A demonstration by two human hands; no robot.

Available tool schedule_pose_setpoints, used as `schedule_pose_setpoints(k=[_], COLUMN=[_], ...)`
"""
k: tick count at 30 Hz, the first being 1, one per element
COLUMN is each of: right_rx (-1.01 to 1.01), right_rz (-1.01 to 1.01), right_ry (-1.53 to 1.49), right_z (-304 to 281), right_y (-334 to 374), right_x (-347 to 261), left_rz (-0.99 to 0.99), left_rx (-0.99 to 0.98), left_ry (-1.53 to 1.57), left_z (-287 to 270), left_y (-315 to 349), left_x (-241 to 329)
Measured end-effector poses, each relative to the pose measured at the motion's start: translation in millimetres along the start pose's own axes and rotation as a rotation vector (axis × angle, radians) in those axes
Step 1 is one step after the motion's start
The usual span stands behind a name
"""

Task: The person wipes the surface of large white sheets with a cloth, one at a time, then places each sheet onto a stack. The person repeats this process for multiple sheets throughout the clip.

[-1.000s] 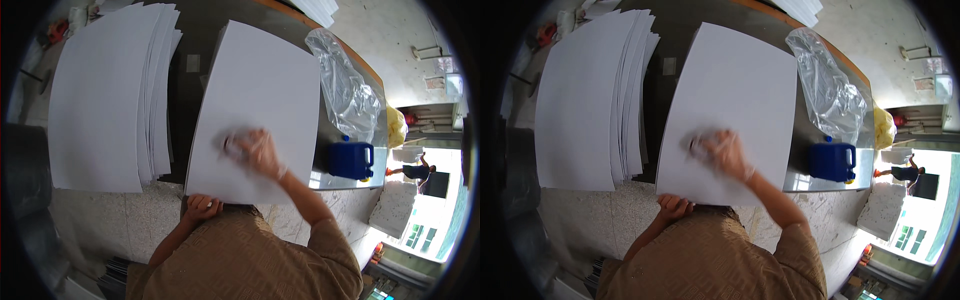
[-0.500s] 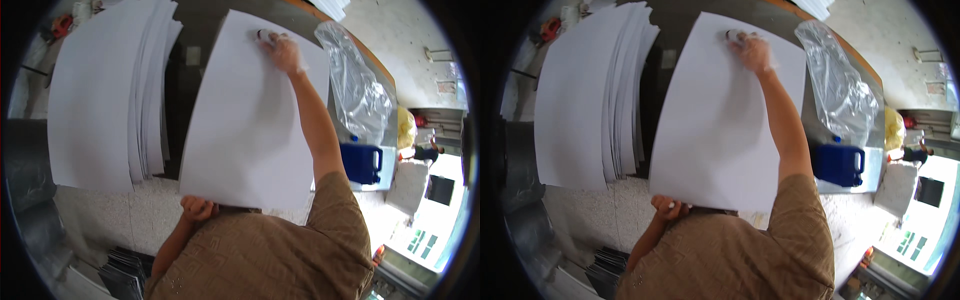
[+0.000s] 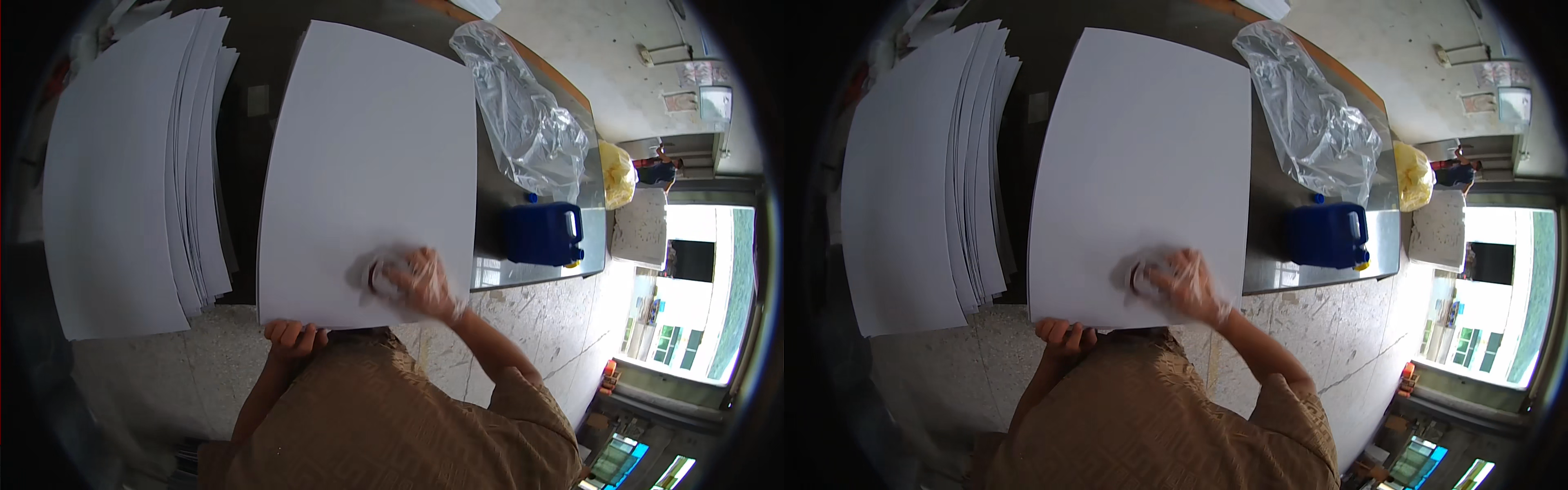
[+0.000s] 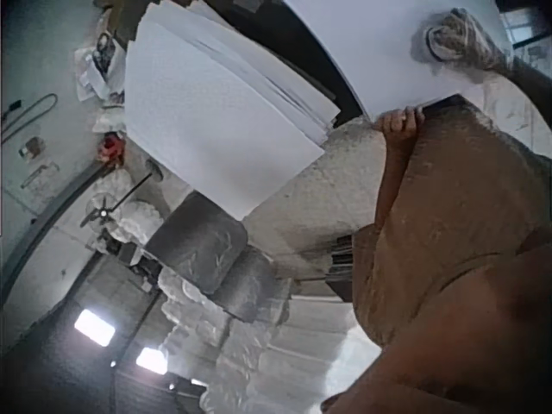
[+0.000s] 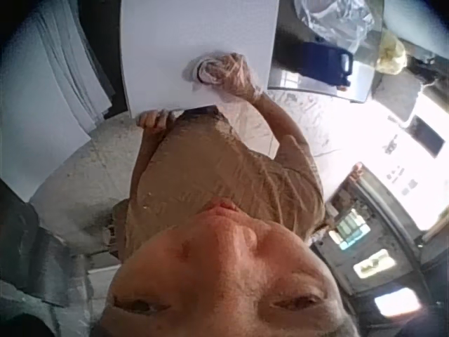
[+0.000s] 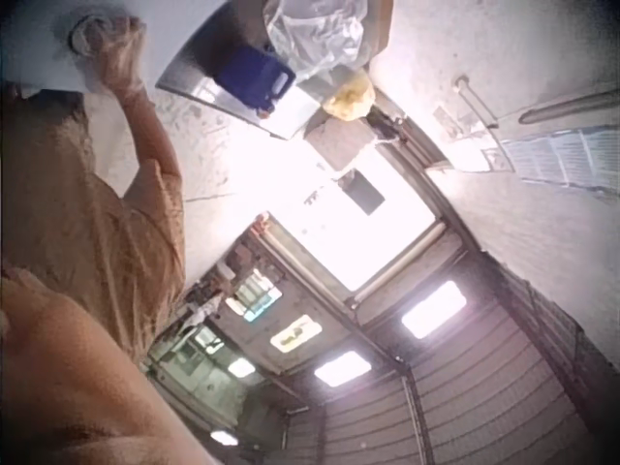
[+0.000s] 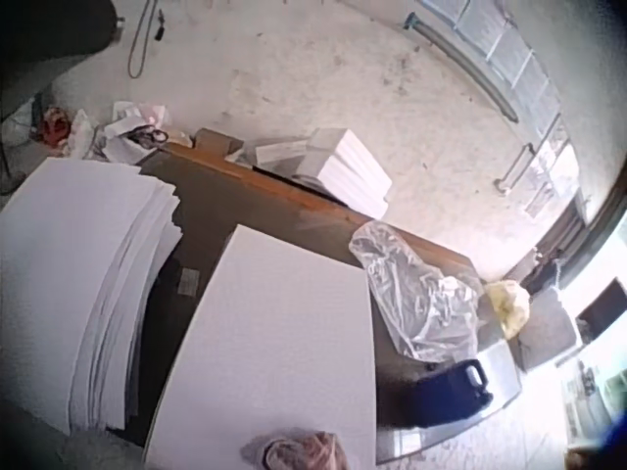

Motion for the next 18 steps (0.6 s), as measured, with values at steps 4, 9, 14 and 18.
schedule_pose_setpoints(k=[4, 9, 14, 18], right_rx=[0.283, 0.437, 0.431, 0.289], right_rz=[-0.120, 0.178, 0.144, 0.121], right_ry=[0.041, 0.269, 0.239, 0.131], right_z=[0.4, 11.0, 18.3, 2.2], right_y=[-150.7, -306.7, -298.9, -176.6], right_x=[105.3, 302.4, 295.0, 193.1], left_rz=[-0.034, -0.026, -0.037, -0.034], left_rx=[-0.011, 0.011, -0.021, -0.028], left_ry=[-0.050, -0.127, -0.130, -0.127], left_z=[-2.9, -7.5, -4.9, -3.8], left_y=[8.0, 10.9, 4.7, 3.0], left_x=[1.4, 5.3, 6.0, 5.4])
Point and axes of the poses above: each hand's wrist, its own y-axis away from the middle knuckle, its own z-axis out of the palm, x = y × z, the point moved 10 cm from there along -y, towards the middle knuckle, and after that the axes turned 15 degrees about x, right-handed, at the moved point
